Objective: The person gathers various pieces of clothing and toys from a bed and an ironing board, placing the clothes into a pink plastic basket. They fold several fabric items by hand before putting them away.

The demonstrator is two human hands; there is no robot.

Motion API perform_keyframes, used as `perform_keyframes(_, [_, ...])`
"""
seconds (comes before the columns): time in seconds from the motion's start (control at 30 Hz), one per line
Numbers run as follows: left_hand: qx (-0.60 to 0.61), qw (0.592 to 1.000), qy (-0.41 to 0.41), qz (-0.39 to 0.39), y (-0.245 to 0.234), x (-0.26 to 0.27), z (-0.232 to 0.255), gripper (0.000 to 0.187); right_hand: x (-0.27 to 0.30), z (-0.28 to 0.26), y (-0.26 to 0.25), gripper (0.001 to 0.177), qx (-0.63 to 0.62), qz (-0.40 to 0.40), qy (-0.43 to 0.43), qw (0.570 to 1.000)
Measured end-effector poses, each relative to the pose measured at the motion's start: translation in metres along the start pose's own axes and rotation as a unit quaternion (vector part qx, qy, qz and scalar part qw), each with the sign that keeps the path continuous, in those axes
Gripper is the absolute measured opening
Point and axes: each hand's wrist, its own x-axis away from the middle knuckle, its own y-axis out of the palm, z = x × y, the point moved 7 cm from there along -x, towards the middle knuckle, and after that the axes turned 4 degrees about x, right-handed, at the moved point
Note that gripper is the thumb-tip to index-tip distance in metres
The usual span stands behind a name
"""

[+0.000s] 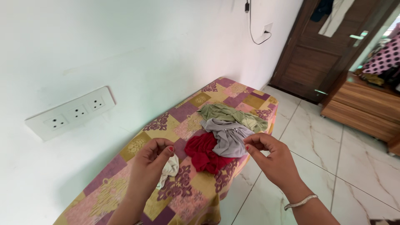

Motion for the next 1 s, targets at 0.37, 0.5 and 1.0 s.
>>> perform_keyframes(0.37, [-0.036, 0.995, -0.018, 0.087, 0.037, -0.053, -0.048, 0.014, -0.124, 0.088, 0.027, 0.023, 0.023, -0.061, -0.090, 0.994])
perform_keyframes(0.5, [-0.052, 0.989, -0.019, 0.137, 0.059, -0.067, -0.055, 0.015, -0.171, 0.118, 0.051, 0.025, 0.004, -0.161, -0.116, 0.980])
perform_keyframes(1.0, [-0.210, 0.894, -0.201, 0.343, 0.071, -0.056, -0.120, 0.017, -0.257, 0.223, 0.137, 0.020, 0.008, -0.312, -0.144, 0.939])
